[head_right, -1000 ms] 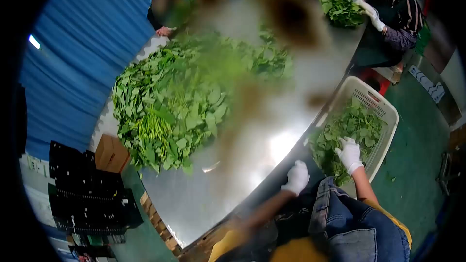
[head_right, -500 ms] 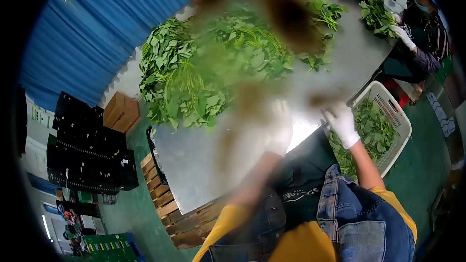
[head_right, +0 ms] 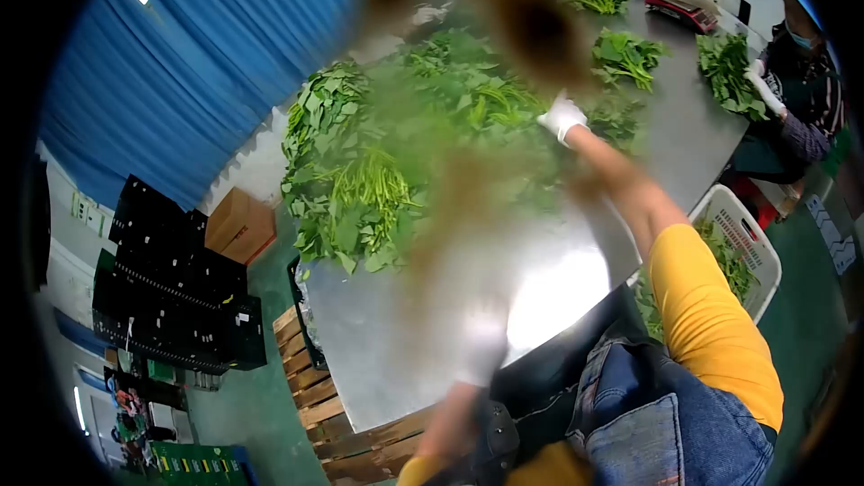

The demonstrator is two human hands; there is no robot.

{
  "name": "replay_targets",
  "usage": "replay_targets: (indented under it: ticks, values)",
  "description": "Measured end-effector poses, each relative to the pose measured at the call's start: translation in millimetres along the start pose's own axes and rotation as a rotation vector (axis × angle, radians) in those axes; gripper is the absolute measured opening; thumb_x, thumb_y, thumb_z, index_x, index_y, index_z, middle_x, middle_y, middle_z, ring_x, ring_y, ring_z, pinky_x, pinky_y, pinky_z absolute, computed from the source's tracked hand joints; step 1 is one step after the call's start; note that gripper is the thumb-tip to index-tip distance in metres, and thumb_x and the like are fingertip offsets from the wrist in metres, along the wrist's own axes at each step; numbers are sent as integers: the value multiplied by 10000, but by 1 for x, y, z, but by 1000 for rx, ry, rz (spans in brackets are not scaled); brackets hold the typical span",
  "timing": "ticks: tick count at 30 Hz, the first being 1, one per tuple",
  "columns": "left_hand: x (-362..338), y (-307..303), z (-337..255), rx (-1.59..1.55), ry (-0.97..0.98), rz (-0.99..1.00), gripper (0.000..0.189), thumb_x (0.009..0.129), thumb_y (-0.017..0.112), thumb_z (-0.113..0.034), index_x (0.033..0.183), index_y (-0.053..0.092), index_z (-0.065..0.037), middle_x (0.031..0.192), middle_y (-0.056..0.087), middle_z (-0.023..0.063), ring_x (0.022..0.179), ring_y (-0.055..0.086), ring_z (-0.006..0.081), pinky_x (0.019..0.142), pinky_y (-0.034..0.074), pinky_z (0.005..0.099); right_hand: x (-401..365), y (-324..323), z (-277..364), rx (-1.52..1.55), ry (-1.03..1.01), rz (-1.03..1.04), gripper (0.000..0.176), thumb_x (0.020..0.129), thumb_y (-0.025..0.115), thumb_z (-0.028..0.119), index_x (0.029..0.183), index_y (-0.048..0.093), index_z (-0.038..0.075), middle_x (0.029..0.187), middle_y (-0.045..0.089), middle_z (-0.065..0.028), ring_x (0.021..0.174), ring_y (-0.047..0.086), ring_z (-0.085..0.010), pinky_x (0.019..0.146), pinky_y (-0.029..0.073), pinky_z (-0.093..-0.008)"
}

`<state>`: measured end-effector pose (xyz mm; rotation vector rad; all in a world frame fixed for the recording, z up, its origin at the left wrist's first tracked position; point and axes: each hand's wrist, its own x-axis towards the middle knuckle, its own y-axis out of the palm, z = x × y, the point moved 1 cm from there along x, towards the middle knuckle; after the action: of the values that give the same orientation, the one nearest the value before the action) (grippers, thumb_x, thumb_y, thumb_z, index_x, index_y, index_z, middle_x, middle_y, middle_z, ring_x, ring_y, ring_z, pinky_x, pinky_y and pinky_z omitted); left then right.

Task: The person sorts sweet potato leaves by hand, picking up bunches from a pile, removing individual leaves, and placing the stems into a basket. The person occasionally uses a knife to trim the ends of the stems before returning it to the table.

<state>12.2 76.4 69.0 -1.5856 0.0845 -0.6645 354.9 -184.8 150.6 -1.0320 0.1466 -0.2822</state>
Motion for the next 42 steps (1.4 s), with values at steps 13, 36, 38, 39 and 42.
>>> replay_targets:
  ticks: [13,36,38,39,42]
  values:
    - [-24,17,-12,-213,-44,91,272,799,531,-86,1056,571,-7,1193,541,162,1139,509,313,984,407,423,65,-57,-34,251,-223,-134,255,643,648,57,874,647,-51,610,605,-102,497,578,-215,493,454,-338]
    - [-22,2,-11,-207,-87,-137,363,715,605,-29,1077,592,-25,1118,596,142,1040,564,313,899,456,411,-250,24,-97,-6,-391,-63,958,720,742,357,1457,221,35,1267,489,-217,1164,485,-366,943,406,-441]
    - [-22,-2,-12,-172,-99,-128,362,713,603,-25,1075,593,-27,1118,598,139,1038,566,309,888,458,407,-251,21,-104,31,-360,-109,982,700,754,398,1459,232,58,1265,497,-202,1151,496,-361,932,414,-440]
    - [-20,-4,-12,-159,-92,-136,369,711,604,-27,1079,596,-29,1121,598,134,1036,567,305,876,459,403,-252,18,-107,51,-386,-188,891,723,739,367,1440,295,79,1241,520,-191,1127,516,-357,925,425,-424]
    - [-25,9,-10,-157,-116,-103,369,715,607,-29,1083,602,-35,1119,602,128,1033,570,295,859,459,397,-252,6,-115,197,-446,-272,554,780,678,229,1288,510,87,1168,568,-160,1077,546,-329,908,442,-390]
